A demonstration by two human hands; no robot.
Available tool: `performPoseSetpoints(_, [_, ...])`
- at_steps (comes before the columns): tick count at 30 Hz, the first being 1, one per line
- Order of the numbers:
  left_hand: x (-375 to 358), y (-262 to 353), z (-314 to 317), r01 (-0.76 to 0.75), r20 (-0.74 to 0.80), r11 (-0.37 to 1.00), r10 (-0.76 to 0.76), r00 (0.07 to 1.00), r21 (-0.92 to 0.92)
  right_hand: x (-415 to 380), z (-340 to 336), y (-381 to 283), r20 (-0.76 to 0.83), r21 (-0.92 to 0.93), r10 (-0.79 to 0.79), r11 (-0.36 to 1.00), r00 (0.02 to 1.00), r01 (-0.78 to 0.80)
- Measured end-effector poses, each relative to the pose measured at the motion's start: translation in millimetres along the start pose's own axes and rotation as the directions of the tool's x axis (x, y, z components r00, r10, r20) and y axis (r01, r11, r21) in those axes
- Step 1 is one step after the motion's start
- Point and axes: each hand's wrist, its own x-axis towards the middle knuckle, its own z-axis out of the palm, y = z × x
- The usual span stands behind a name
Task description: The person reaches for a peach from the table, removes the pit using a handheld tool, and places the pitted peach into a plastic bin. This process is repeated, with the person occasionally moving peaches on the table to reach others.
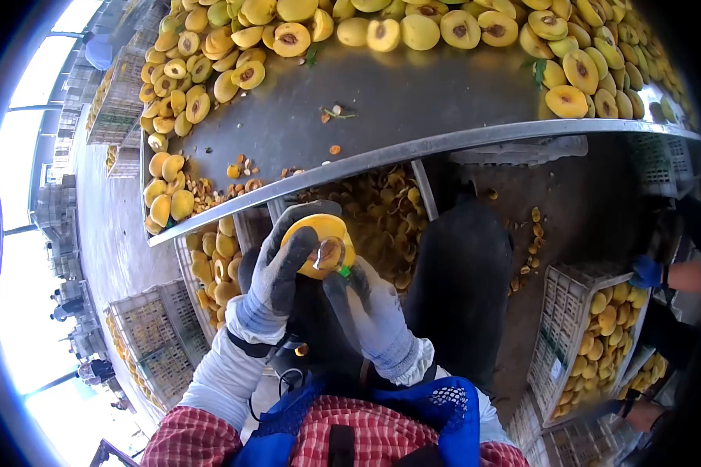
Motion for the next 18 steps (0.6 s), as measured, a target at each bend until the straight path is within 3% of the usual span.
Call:
performPoseSetpoints(2, [-17, -14, 4, -0.066, -0.13, 0.978, 0.04, 0.991, -0.2, -4, 6, 1, 0.035, -0.046, 0.06, 0.997, 0.998, -0.058])
performPoseSetpoints(3, [-25, -15, 6, -0.108, -0.185, 0.989, 0.088, 0.979, -0.1, -7, 9, 7, 0.039, -0.046, 0.074, 0.996, 0.996, -0.072])
performPoseSetpoints(6, [-37, -23, 6, -0.169, -0.285, 0.98, 0.134, 0.949, -0.102, -15, 25, 22, -0.032, -0.166, -0.156, 0.975, 0.987, 0.149])
performPoseSetpoints(7, [-42, -25, 4, -0.184, -0.327, 0.982, 0.19, 0.926, 0.048, -19, 28, 21, 0.014, -0.185, -0.128, 0.974, 0.992, 0.128])
performPoseSetpoints(13, [-63, -35, -8, -0.26, -0.36, 0.966, 0.246, 0.9, 0.01, -35, 37, 34, 0.159, -0.073, -0.049, 0.995, 0.986, 0.061])
performPoseSetpoints(16, [-74, -40, -19, -0.284, -0.306, 0.954, 0.3, 0.904, 0.096, -45, 37, 42, 0.221, 0.031, 0.119, 0.991, 0.968, -0.129])
performPoseSetpoints(18, [-77, -38, -19, -0.274, -0.276, 0.958, 0.286, 0.918, 0.081, -55, 44, 43, 0.181, 0.043, 0.151, 0.986, 0.972, -0.162])
